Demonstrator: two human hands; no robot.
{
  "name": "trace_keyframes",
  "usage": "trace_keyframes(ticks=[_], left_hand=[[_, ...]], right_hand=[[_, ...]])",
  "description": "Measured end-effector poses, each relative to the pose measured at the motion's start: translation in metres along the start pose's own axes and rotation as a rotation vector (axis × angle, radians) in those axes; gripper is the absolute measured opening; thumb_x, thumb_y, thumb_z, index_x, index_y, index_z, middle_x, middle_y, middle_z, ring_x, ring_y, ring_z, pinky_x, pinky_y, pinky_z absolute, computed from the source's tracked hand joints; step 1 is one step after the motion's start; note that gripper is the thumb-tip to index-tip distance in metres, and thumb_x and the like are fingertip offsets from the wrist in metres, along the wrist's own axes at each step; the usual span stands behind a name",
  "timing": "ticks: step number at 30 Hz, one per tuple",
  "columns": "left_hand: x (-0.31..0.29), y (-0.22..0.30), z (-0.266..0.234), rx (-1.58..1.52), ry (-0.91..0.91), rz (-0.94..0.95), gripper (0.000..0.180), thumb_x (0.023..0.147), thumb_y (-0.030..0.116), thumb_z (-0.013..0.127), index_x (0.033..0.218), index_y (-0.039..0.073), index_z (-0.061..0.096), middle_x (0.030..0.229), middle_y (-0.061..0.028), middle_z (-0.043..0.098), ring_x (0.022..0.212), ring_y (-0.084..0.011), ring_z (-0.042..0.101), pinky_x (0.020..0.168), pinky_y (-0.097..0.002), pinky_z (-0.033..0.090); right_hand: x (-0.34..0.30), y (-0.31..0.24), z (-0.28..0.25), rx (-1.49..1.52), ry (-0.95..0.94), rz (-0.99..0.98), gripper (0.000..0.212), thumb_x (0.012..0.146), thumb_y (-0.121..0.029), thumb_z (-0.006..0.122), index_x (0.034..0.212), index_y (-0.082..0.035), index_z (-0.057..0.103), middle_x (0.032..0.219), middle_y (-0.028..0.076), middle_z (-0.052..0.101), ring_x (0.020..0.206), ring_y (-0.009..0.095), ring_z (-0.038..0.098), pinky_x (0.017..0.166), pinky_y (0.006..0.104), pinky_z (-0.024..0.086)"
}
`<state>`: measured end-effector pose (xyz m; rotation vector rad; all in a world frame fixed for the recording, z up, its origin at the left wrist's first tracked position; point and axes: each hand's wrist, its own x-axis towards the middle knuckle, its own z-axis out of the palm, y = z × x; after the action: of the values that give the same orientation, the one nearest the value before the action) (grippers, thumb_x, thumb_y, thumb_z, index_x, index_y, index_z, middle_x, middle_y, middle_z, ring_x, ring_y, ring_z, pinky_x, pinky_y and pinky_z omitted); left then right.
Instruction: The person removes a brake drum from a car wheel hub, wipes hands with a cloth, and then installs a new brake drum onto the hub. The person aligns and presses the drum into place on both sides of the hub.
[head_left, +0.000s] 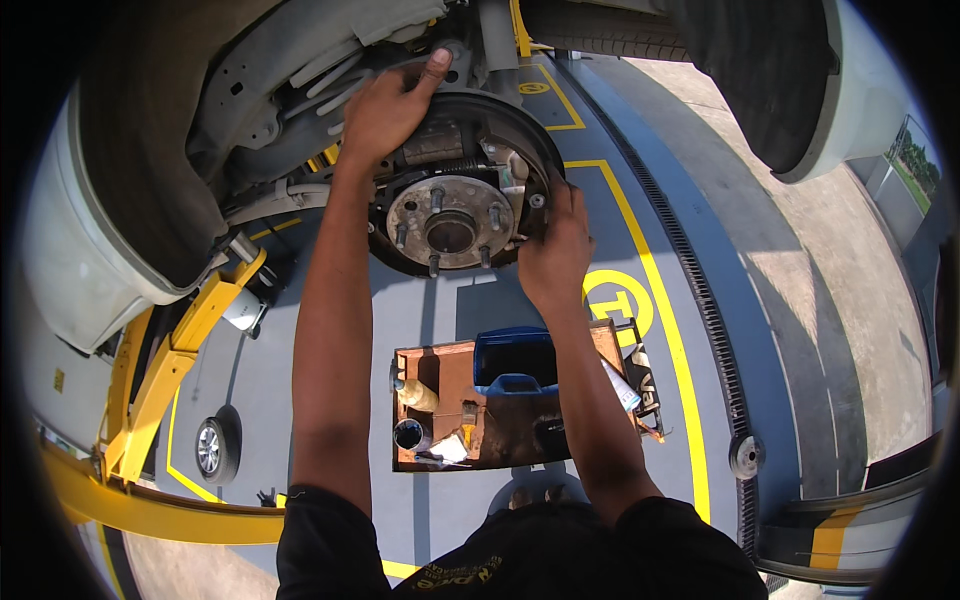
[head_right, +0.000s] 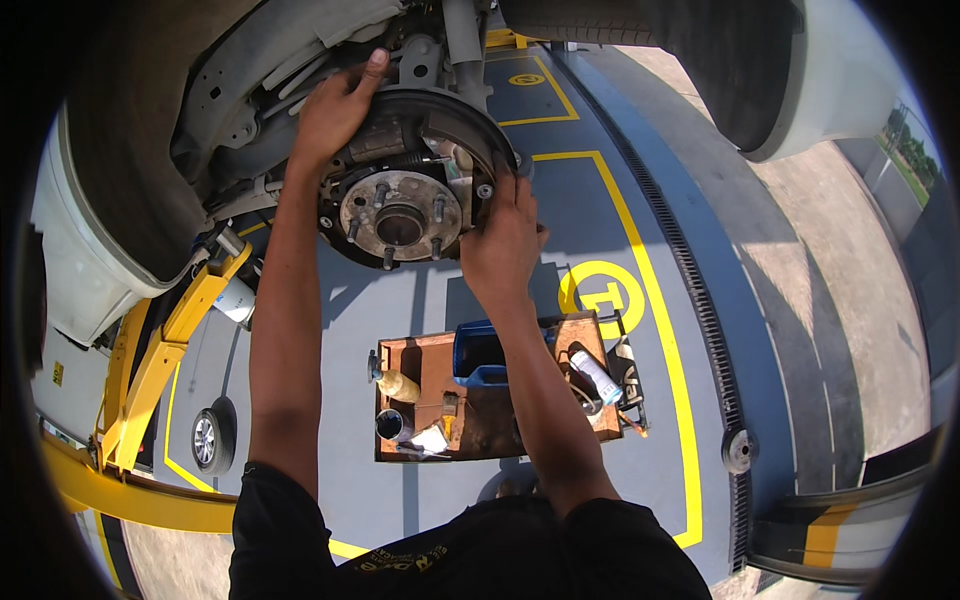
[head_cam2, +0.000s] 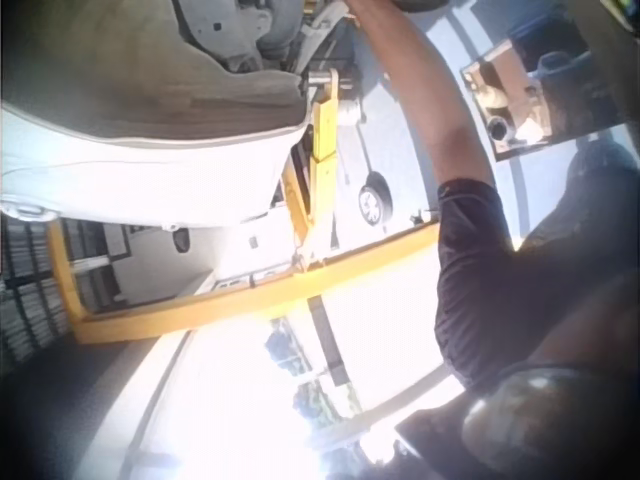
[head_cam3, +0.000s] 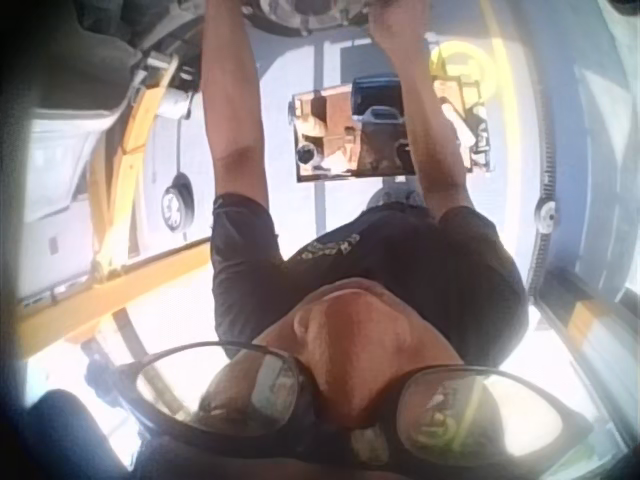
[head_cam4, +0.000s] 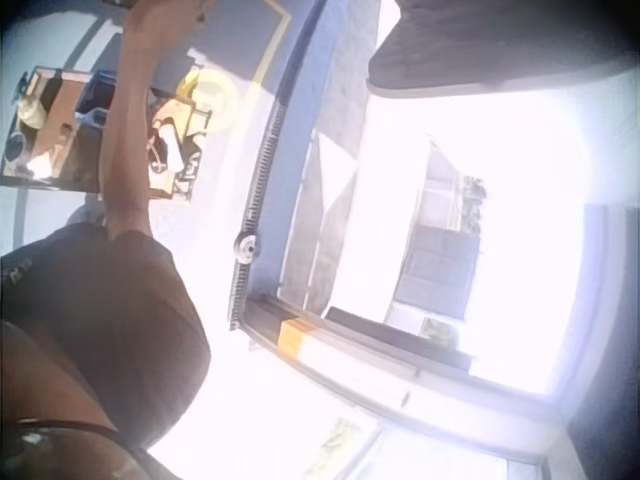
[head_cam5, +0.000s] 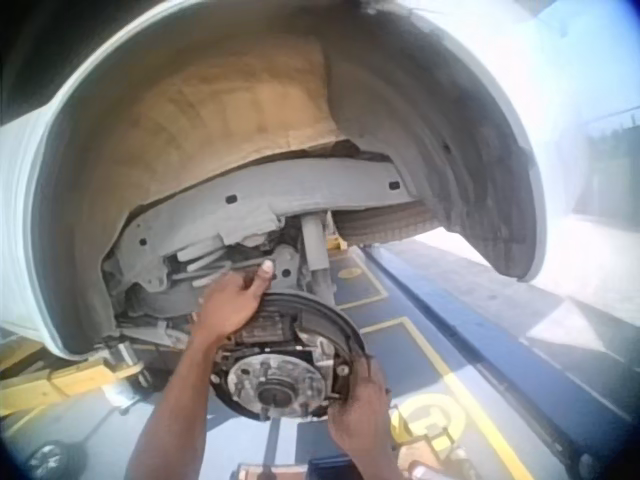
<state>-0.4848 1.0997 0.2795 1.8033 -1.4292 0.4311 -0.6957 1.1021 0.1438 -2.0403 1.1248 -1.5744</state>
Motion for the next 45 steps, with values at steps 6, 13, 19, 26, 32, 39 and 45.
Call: trace_keyframes(ticks=[6,13,19,26,32,39,45], left_hand=[[0.004,-0.003,0.003,0.021,-0.021,-0.008,0.104,0.09,0.099,0.031,0.133,0.018,0.079,0.125,-0.0183,0.078,0.128,-0.0412,0.068,0.112,-0.0504,0.048],[0.006,-0.01,0.008,-0.005,0.031,0.083,0.101,0.091,0.098,0.03,0.133,0.021,0.08,0.128,-0.0177,0.077,0.13,-0.0407,0.067,0.112,-0.0506,0.047],[0.009,-0.012,0.007,-0.002,-0.006,0.129,0.099,0.092,0.097,0.03,0.132,0.02,0.08,0.125,-0.0178,0.078,0.129,-0.0418,0.067,0.11,-0.05,0.048],[-0.001,-0.001,-0.003,-0.058,-0.05,0.025,0.091,0.101,0.085,0.036,0.127,0.009,0.079,0.127,-0.0253,0.075,0.129,-0.0435,0.066,0.111,-0.0505,0.047],[-0.009,0.014,-0.014,-0.059,-0.012,0.052,0.085,0.104,0.078,0.04,0.115,0.005,0.081,0.112,-0.0293,0.076,0.118,-0.0488,0.069,0.101,-0.0554,0.051],[-0.008,0.009,-0.01,-0.065,-0.006,0.031,0.083,0.105,0.076,0.04,0.115,0.006,0.081,0.113,-0.0267,0.077,0.118,-0.0477,0.069,0.103,-0.0532,0.051],[0.0,0.001,0.0,-0.027,0.006,0.06,0.093,0.097,0.09,0.034,0.128,0.016,0.08,0.124,-0.0196,0.078,0.126,-0.0417,0.069,0.109,-0.0494,0.049]], right_hand=[[-0.014,0.014,0.011,-0.067,0.15,-0.333,0.079,0.08,0.007,0.061,0.156,-0.009,0.049,0.138,0.013,0.058,0.131,0.04,0.06,0.099,0.0663,0.044],[-0.026,0.033,0.017,0.419,0.081,0.025,0.072,0.085,0.013,0.053,0.155,-0.003,0.049,0.132,0.02,0.062,0.128,0.047,0.06,0.109,0.0489,0.048],[-0.043,0.024,0.014,0.575,0.079,0.089,0.076,0.085,0.019,0.044,0.159,0.001,0.047,0.148,0.02,0.06,0.135,0.034,0.06,0.117,0.0404,0.042],[-0.057,0.033,0.019,0.874,0.017,0.233,0.081,0.085,0.02,0.039,0.163,0.001,0.046,0.152,0.015,0.062,0.142,0.021,0.054,0.119,0.0298,0.036],[-0.061,0.039,0.011,0.994,-0.025,0.542,0.067,0.092,0.013,0.044,0.158,0.001,0.053,0.135,0.006,0.068,0.121,0.014,0.06,0.103,0.0269,0.044],[-0.065,0.04,0.018,0.872,-0.052,0.49,0.079,0.081,0.016,0.044,0.159,0.003,0.051,0.139,0.014,0.068,0.119,0.017,0.064,0.104,0.0267,0.047],[-0.059,0.059,0.022,0.62,0.085,-0.017,0.078,0.082,0.023,0.038,0.157,0.005,0.051,0.152,0.024,0.063,0.146,0.031,0.057,0.12,0.0364,0.041]])
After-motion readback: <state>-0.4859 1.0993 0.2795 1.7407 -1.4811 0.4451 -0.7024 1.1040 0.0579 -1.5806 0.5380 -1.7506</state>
